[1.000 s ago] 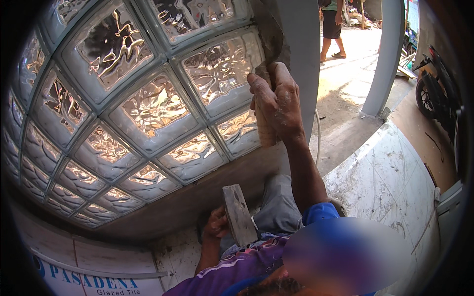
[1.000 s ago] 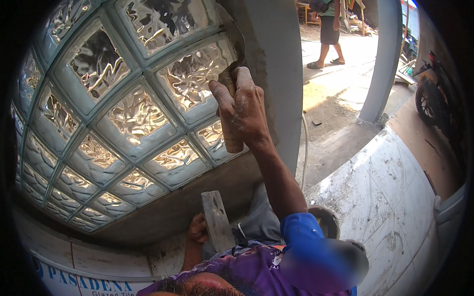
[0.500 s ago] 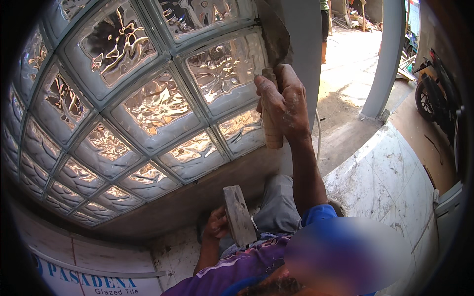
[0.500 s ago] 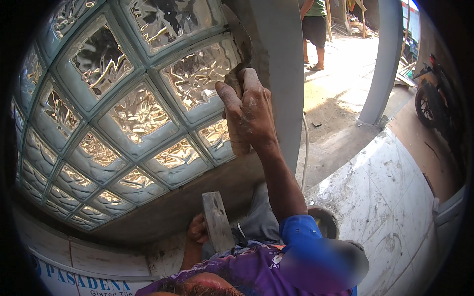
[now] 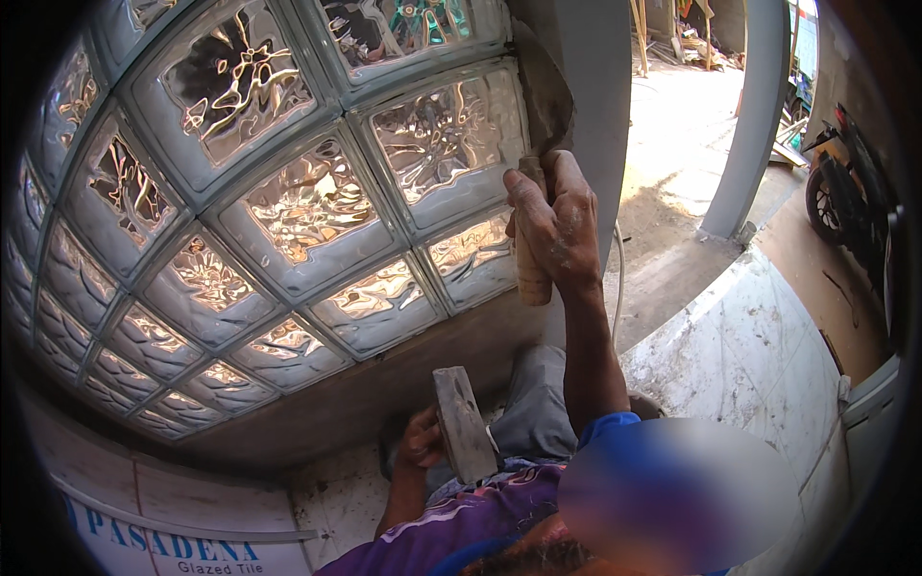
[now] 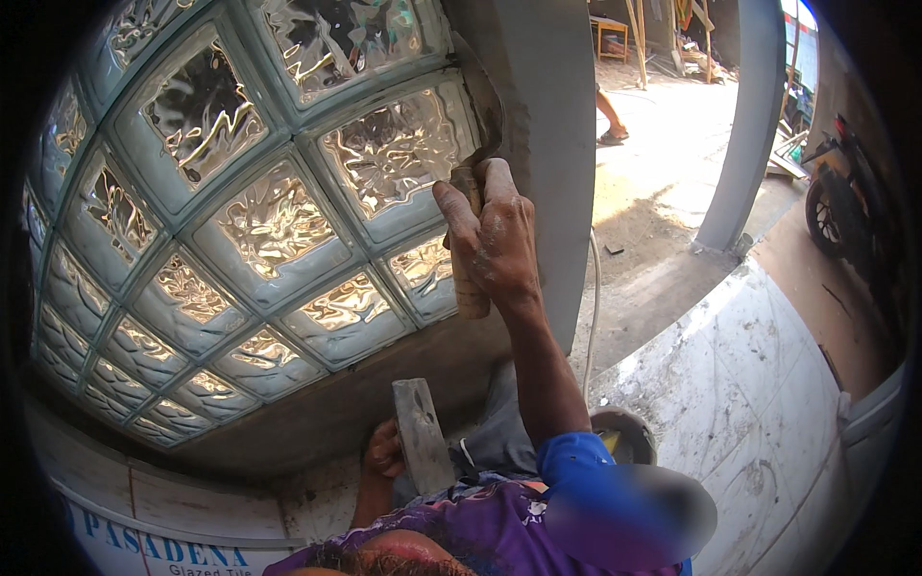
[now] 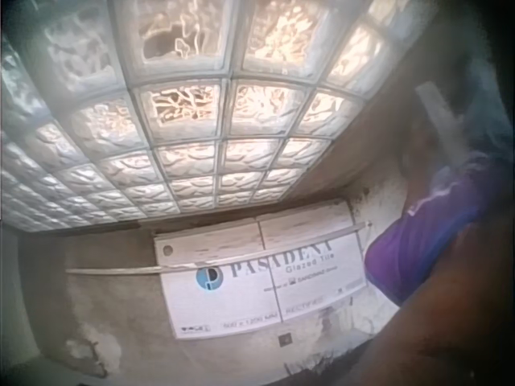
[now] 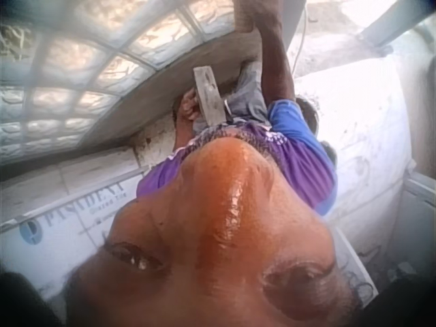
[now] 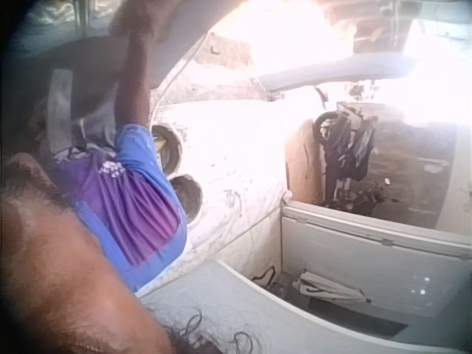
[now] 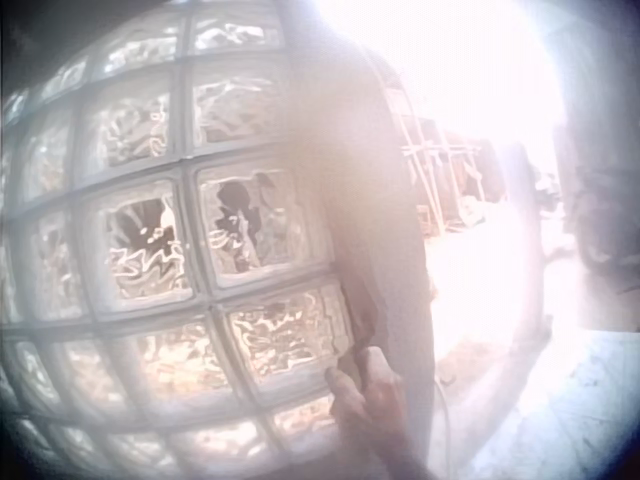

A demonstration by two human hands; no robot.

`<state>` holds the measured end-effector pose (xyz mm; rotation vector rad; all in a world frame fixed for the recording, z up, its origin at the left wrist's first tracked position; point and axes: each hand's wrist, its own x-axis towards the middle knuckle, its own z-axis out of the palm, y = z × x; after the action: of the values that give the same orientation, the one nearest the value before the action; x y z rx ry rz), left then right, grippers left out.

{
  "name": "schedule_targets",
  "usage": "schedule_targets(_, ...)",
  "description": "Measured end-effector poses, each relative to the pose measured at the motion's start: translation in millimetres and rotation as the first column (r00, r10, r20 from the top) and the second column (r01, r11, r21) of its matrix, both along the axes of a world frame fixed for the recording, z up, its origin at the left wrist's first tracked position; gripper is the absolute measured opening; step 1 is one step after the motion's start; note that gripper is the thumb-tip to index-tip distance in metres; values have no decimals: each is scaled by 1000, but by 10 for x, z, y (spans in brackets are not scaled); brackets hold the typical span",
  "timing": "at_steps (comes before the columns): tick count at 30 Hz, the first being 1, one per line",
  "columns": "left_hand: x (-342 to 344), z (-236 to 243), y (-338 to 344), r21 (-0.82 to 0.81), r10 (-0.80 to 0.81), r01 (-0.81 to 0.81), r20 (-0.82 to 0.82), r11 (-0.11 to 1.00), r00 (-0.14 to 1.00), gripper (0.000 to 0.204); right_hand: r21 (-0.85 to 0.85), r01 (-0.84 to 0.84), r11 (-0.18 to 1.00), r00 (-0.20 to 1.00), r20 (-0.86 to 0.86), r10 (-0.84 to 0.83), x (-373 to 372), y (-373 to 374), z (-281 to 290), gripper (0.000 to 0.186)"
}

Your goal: The person applies mortar to the edge of a wall next to glass bricks using a trowel and a hawk, smoothing the surface by hand and with the tools.

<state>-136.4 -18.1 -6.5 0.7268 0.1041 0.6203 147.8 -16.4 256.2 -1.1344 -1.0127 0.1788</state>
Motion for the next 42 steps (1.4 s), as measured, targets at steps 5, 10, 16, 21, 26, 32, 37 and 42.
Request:
schedule_targets(5, -43, -121, 40, -8, -16, 16, 31, 1000, 999, 51, 46, 23, 999, 999, 39, -25, 15, 120, 316, 27)
schedule_targets(10, -37, -114, 22, 7, 26, -26, 0, 1000, 1000, 48, 114, -21, 993, 999, -35, 25, 20, 171, 394, 21)
schedule_targets(16, -60, -144, 41, 1, 23, -23, 11, 1000, 1000, 47, 22, 18, 1000, 998, -63, -16, -38, 72, 187, 25)
schedule_targets(21, -55, -183, 18, 10, 23, -23, 37, 1000, 999, 48, 52, 30, 998, 999, 20, -31, -14, 94, 100, 25)
schedule_targets(26, -69, -195, 6, 25, 66, -65, -38, 998, 997, 50, 95, 7, 995, 1000, 12, -8, 23, 228, 434, 27)
schedule_targets(32, -83, -207, 11, 16, 63, -63, -13, 998, 998, 51, 161, -88, 983, 990, -92, 104, -6, 213, 508, 26)
schedule_targets(37, -162, -211, -40, -1, 77, -77, -40, 997, 996, 53, 100, -124, 987, 980, -140, 138, -44, 107, 360, 22)
schedule_targets(42, -119, -167, -112, -3, 152, -153, -65, 988, 986, 45, 54, -132, 990, 982, -129, 138, -45, -22, 126, 21)
